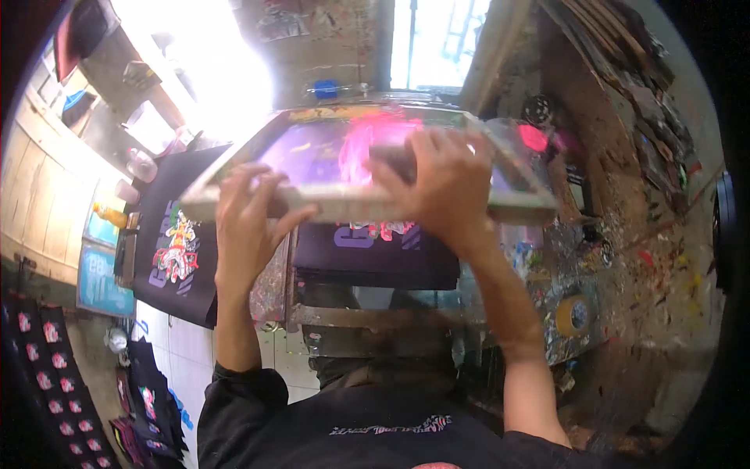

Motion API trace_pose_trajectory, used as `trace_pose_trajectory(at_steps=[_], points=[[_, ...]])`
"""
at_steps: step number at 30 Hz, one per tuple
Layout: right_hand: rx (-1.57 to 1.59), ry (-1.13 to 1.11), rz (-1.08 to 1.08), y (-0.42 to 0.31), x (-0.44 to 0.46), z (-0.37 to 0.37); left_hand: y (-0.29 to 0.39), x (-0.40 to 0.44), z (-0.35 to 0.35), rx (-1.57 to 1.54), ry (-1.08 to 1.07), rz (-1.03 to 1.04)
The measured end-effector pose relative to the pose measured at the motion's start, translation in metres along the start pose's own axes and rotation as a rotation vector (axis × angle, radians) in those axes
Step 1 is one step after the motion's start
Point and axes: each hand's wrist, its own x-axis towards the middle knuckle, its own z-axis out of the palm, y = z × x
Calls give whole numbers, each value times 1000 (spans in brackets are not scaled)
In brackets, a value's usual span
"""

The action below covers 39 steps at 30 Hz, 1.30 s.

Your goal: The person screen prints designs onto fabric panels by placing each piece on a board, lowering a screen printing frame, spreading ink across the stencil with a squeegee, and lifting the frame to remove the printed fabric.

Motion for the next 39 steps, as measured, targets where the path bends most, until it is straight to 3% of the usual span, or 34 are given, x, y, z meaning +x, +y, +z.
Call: trace_pose_trajectory(at_steps=[2, 4, 6, 7, 8, 10, 12, 14, 16, 18, 20, 22, 23, 24, 25, 26, 28, 29, 30, 31, 32, 35, 36, 37, 39], points=[[-105, -142, 34, 13, 52, 0, -3, -15, 29, 46, 356, 95], [-86, -128, 69, 29, 95, 1, 14, -37, 41, -223, -186, 193], [-71, -197, 66, 43, 131, -2, 20, -79, 83, -363, -595, 53], [-62, -392, 158, 40, 151, -17, 10, -108, 106, -369, -743, 18], [-66, -364, 159, 47, 160, -11, -1, -127, 120, -371, -885, -11], [14, -277, 87, 68, 176, 3, -5, -135, 125, -429, -897, -61], [-33, -230, 78, 74, 192, 9, -7, -135, 128, -314, -845, 61], [133, -310, 176, 80, 204, 11, 28, -109, 89, 9, -543, 23], [118, -260, 88, 87, 214, 10, 17, -120, 71, 125, -337, -127], [109, -306, 145, 89, 224, 3, -39, -153, 57, 58, -423, -541], [121, -377, 190, 86, 226, 2, -66, -143, 26, -268, -327, -911], [61, -360, 162, 84, 227, 4, -120, -189, 34, -741, 34, -1200], [54, -356, 167, 86, 225, 9, -120, -184, 23, -918, 75, -1195], [60, -271, 121, 87, 223, 13, -130, -192, 18, -856, 14, -1177], [68, -192, 74, 86, 222, 16, -152, -210, 30, -728, 84, -1055], [62, -201, 81, 82, 222, 12, -174, -226, 43, -602, 148, -931], [40, -345, 129, 75, 224, 1, -189, -223, 24, -616, 236, -906], [39, -369, 128, 75, 225, 1, -199, -228, 10, -611, 328, -890], [37, -379, 119, 77, 226, 2, -227, -241, -15, -591, 290, -931], [-27, -375, 155, 81, 226, 5, -239, -247, -32, -600, 476, -881], [-71, -374, 169, 80, 228, 13, -219, -226, -67, -533, 540, -956], [-126, -471, 222, 78, 237, 9, -244, -247, -135, -372, 555, -935], [-102, -490, 150, 94, 244, 22, -284, -284, -145, 66, 363, -885], [-80, -449, 146, 87, 241, 22, -276, -279, -138, 545, 298, -840], [-48, -406, 132, 74, 237, 13, -210, -209, -110, 669, 391, -693]])
